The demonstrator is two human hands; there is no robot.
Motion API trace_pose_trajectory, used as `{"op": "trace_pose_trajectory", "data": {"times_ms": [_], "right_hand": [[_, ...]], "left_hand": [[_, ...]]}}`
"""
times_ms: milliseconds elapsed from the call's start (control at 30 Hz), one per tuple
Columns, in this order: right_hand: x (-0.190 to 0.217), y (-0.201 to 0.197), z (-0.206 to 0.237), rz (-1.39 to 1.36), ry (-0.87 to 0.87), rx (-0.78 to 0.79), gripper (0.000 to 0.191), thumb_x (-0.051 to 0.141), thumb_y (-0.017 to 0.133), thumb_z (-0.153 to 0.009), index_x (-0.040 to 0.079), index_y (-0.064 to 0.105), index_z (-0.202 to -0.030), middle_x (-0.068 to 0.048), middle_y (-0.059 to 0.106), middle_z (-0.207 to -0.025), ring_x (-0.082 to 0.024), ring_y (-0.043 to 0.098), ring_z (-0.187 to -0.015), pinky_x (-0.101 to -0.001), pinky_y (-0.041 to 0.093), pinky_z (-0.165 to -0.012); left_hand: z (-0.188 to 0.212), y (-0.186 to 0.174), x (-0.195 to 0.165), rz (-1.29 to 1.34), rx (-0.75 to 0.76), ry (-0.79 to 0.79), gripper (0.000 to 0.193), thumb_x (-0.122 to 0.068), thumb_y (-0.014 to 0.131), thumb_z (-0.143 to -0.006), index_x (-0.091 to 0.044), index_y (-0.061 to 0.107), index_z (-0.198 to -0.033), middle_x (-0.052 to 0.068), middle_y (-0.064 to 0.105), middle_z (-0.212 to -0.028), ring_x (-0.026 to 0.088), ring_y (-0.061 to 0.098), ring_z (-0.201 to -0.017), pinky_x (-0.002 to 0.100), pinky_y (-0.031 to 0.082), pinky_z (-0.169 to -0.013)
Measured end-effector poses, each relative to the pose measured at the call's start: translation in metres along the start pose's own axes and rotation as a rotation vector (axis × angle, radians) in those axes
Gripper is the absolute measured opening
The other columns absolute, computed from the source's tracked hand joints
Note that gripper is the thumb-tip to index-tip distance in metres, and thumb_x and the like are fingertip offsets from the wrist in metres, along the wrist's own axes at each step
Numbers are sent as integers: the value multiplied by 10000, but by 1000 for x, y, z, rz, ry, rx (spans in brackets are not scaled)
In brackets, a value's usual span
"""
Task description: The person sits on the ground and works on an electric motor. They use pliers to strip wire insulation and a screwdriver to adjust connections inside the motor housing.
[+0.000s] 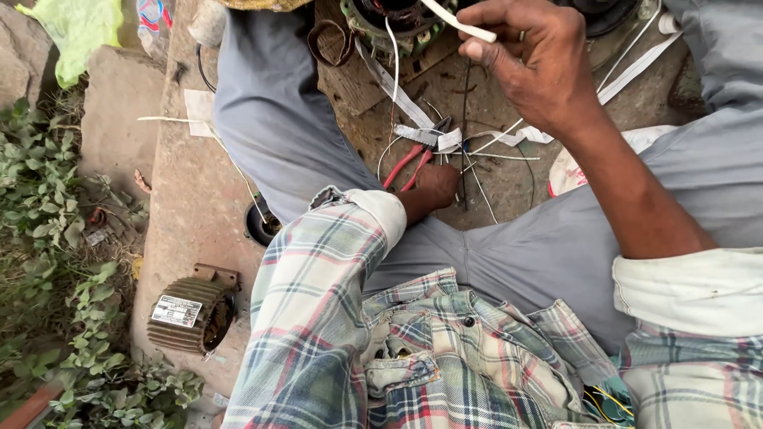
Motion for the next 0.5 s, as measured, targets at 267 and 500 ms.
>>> {"op": "trace_pose_trajectory", "data": {"times_ms": [267, 500], "right_hand": [[-26, -13, -2, 3, -26, -89, 111, -11, 695, -1109, -45, 714, -1213, -120, 757, -1175, -166, 775, -1054, -283, 655, -929], [-27, -16, -2, 141, 226, -159, 113, 74, 734, -1043, -32, 699, -1030, -120, 725, -932, -161, 681, -777, -312, 549, -721]], "left_hand": [[4, -19, -8, 129, 46, 222, 266, -175, 696, -840, -65, 744, -1078, 181, 739, -1097, 332, 722, -1022, 440, 573, -849], [117, -100, 10, 1389, 162, 493, 807, 75, 658, -932, -147, 315, -1629, 71, 550, -844, 133, 575, -746, 285, 519, -667]]}}
Point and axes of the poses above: each hand's wrist, its own z-axis away from the middle knuckle, its own y-axis out of the palm, x = y × z, the point moved 2 cm from there along -z, towards the middle knuckle
